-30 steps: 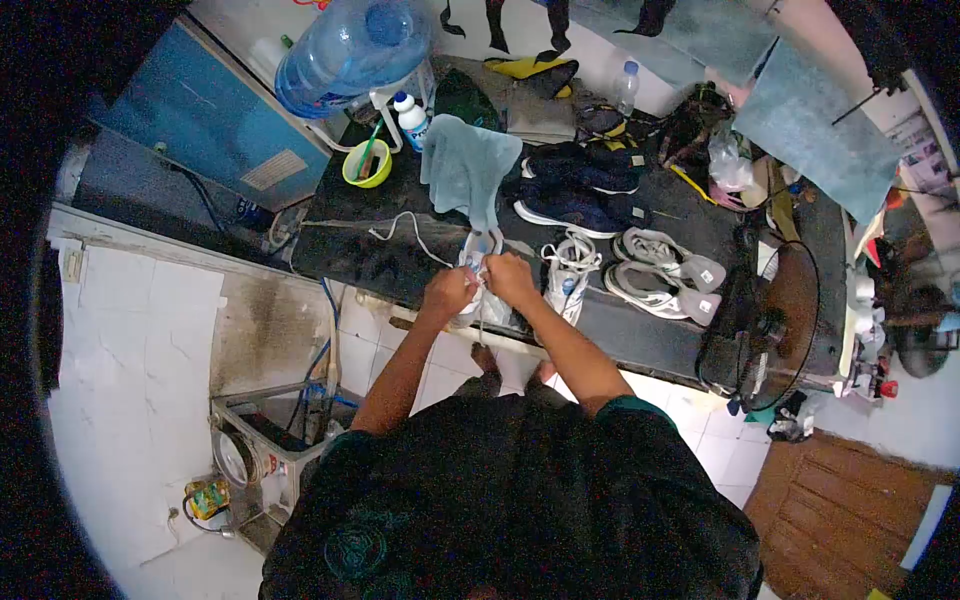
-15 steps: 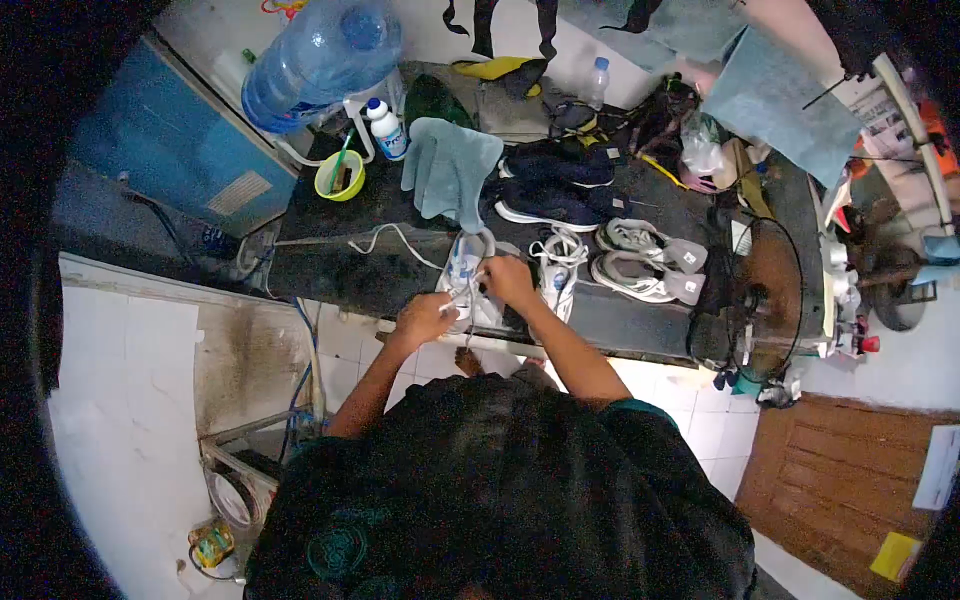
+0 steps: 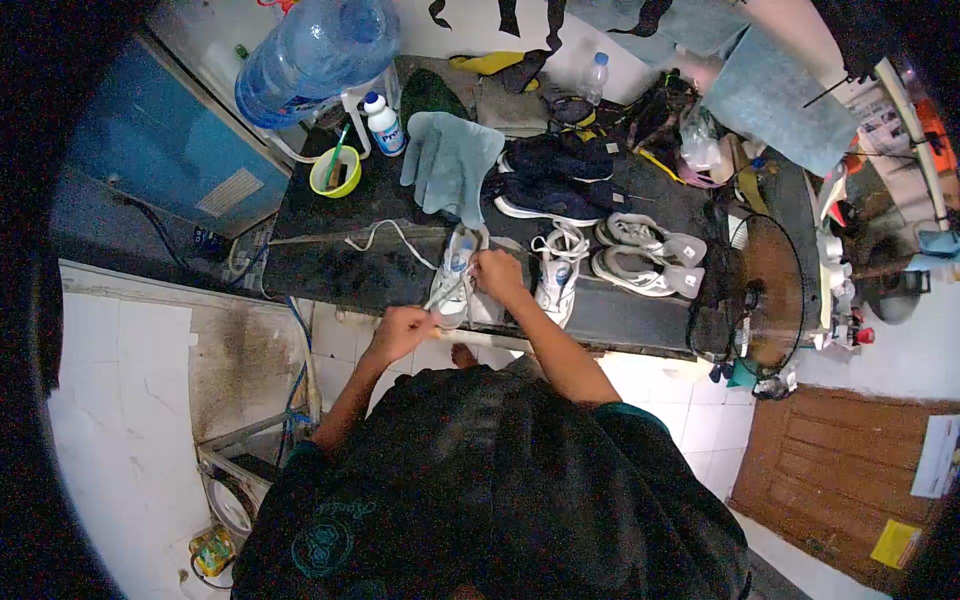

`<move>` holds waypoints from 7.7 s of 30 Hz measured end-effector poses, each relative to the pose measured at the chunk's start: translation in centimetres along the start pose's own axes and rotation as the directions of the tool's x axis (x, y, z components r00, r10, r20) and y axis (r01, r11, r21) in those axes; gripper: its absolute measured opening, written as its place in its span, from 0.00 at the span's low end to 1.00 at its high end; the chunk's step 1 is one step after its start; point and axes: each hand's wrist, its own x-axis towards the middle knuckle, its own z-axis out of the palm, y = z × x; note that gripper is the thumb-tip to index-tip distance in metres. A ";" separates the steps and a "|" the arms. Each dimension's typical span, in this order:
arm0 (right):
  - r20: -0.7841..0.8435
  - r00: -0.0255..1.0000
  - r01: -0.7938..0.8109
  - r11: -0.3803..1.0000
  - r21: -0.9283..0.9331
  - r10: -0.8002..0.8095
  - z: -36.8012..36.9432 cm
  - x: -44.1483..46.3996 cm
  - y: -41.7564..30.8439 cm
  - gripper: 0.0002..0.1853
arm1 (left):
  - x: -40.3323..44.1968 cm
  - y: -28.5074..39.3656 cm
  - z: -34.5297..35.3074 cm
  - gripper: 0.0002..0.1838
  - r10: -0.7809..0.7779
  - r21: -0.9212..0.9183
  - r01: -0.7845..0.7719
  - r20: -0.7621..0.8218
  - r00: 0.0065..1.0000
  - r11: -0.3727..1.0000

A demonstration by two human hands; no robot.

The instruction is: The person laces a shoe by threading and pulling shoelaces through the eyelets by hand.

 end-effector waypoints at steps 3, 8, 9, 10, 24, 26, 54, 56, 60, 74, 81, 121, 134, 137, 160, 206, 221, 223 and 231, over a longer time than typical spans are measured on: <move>-0.078 0.997 0.009 0.999 -0.044 -0.012 0.5 0.2 -0.5 0.10 | -1.2 0.6 1.0 0.12 -0.076 -0.068 0.067 -0.147 0.986 0.995; -0.065 0.998 0.019 1.000 0.006 -0.018 -0.1 0.0 -0.5 0.09 | -2.6 -0.5 1.1 0.14 0.132 -0.124 -0.130 0.006 0.991 0.984; -0.067 0.998 0.017 1.000 -0.003 -0.017 0.0 -0.1 -0.3 0.10 | -3.0 -0.3 0.6 0.15 0.105 -0.095 -0.104 0.004 0.994 0.990; -0.067 0.998 0.012 1.000 -0.011 -0.013 0.2 -0.2 -0.1 0.10 | -3.6 0.1 0.4 0.16 0.022 -0.028 -0.025 -0.088 0.996 0.999; 0.016 0.999 -0.033 0.999 -0.016 0.034 0.7 0.5 -1.0 0.12 | -6.0 2.9 -3.2 0.16 0.059 -0.041 -0.052 0.216 0.975 0.998; 0.023 0.999 -0.027 1.000 -0.016 0.027 0.3 1.2 -1.3 0.12 | -6.9 3.0 -4.3 0.17 0.027 -0.065 -0.011 0.260 0.965 0.998; 0.040 0.999 0.035 0.999 -0.013 -0.035 1.3 2.2 -2.6 0.10 | -4.3 8.0 -6.0 0.07 0.351 -0.159 -0.317 0.283 0.893 0.935; 0.012 1.000 0.024 0.999 -0.040 -0.024 1.2 2.0 -3.3 0.10 | -5.1 5.7 -4.0 0.10 0.422 -0.099 -0.413 0.326 0.846 0.905; -0.025 1.000 0.017 0.999 -0.051 -0.018 2.4 1.9 -2.8 0.11 | -7.9 2.3 -5.2 0.09 0.202 -0.007 -0.225 0.476 0.856 0.974; 0.117 0.957 0.243 0.954 0.175 -0.265 1.4 2.8 -1.3 0.13 | 6.1 0.1 3.0 0.18 -0.272 0.260 0.348 -0.288 0.918 0.901; 0.202 0.948 0.201 0.953 0.225 -0.247 0.3 3.0 -1.7 0.12 | 7.2 -1.4 5.3 0.10 -0.148 0.229 0.275 -0.453 0.879 0.934; 0.125 0.916 0.370 0.923 0.102 -0.381 2.0 2.8 -0.3 0.15 | 7.3 -1.3 12.0 0.08 -0.270 -0.077 0.342 -0.781 0.563 0.936; 0.187 0.867 0.401 0.869 0.290 -0.462 1.9 4.1 0.2 0.11 | 6.0 -1.2 10.1 0.12 -0.361 -0.180 0.333 -0.683 0.634 0.926; 0.472 0.787 0.369 0.916 0.156 -0.397 -1.3 6.6 -1.9 0.08 | 6.2 -0.8 10.6 0.13 -0.382 -0.181 0.368 -0.701 0.602 0.912; 0.655 0.164 0.744 0.529 0.408 -0.737 1.2 12.9 -1.4 0.06 | 6.8 0.1 14.3 0.06 -0.280 -0.239 0.152 -0.882 0.380 0.959; 0.557 0.585 0.026 0.700 0.713 -0.589 -8.4 2.6 -7.9 0.18 | 5.2 10.1 -4.8 0.11 -0.311 -0.650 -0.242 -0.614 0.726 0.721; 0.482 0.457 0.413 0.658 0.629 -0.747 4.0 -3.2 -14.2 0.17 | -9.6 -11.5 11.8 0.17 -0.771 -0.824 0.028 -0.518 0.370 0.566; 0.285 0.627 0.404 0.616 0.676 -0.725 1.4 -2.4 -17.8 0.17 | -10.1 -7.5 7.7 0.15 -0.815 -0.811 0.104 -0.561 0.143 0.576; 0.018 0.914 0.243 0.580 0.778 -0.406 -16.1 1.4 -16.0 0.17 | -6.0 -6.1 2.8 0.09 -0.436 -0.381 0.216 -0.725 0.534 0.899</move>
